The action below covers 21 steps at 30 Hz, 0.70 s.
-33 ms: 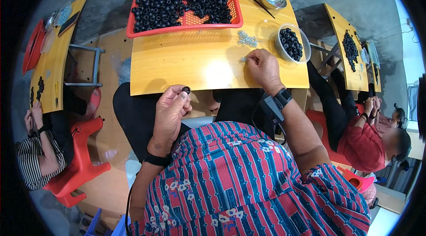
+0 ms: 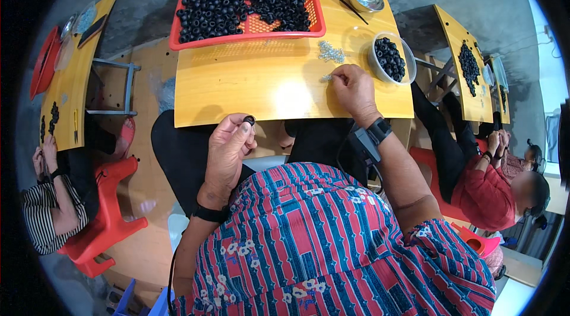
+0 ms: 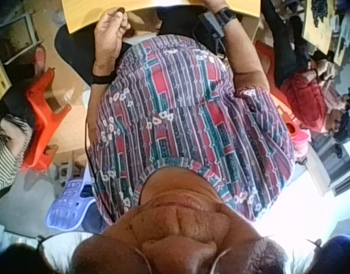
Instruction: Manually assembling small metal rings onto black cylindrical components at a workstation.
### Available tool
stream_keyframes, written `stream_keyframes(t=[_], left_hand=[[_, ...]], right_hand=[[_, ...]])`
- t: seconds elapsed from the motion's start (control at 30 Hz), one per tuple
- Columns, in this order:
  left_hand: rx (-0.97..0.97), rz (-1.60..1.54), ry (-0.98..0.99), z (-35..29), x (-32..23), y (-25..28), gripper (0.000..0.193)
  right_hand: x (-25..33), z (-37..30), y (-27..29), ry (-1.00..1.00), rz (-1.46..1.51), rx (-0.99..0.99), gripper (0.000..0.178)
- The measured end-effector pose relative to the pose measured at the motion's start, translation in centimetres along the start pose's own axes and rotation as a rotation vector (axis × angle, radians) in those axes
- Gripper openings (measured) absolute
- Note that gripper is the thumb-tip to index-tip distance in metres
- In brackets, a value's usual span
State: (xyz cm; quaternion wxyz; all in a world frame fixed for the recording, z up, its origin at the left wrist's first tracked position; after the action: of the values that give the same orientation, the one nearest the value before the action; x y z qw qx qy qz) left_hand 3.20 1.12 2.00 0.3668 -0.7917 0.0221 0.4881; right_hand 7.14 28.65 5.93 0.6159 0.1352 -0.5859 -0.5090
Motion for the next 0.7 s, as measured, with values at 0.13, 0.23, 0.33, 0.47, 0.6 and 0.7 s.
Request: stream_keyframes(t=[0.13, 0.23, 0.33, 0.47, 0.6, 0.7], left_hand=[[-0.007, 0.001, 0.002, 0.0, 0.0, 0.0, 0.012], [0.001, 0.026, 0.001, -0.1, 0.0, 0.0, 0.012], [-0.021, 0.033, -0.002, -0.3, -0.2, -0.2, 0.012], [-0.013, 0.023, 0.003, -0.2, -0.2, -0.2, 0.011], [-0.009, 0.031, 0.011, -0.2, 0.0, 0.0, 0.011], [-0.023, 0.028, 0.014, -0.1, -0.1, 0.0, 0.011]], right_hand=[[-0.3, 0.1, 1.0, -0.088, 0.229, -0.136, 0.007], [-0.5, 0.4, -0.4, 0.028, 0.023, -0.020, 0.006], [-1.6, 0.4, 0.2, -0.136, 0.314, -0.140, 0.006], [-0.9, 0.4, 0.2, -0.045, 0.309, -0.092, 0.007], [0.3, 0.1, 0.1, 0.032, 0.131, -0.055, 0.007], [0.0, 0.3, 0.5, 0.051, 0.161, -0.101, 0.007]])
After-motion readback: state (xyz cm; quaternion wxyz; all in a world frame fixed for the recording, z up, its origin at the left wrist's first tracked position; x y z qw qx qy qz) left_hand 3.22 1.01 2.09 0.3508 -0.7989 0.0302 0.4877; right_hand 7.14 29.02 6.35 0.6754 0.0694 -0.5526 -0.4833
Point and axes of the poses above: each hand's wrist, its own z-axis towards the middle knuckle, its own y-axis out of the back of the hand, x = y × z, the point moved 8 cm from there along z, towards the middle knuckle, and after that the axes turned 2 degrees about z, right-handed, at the moved point
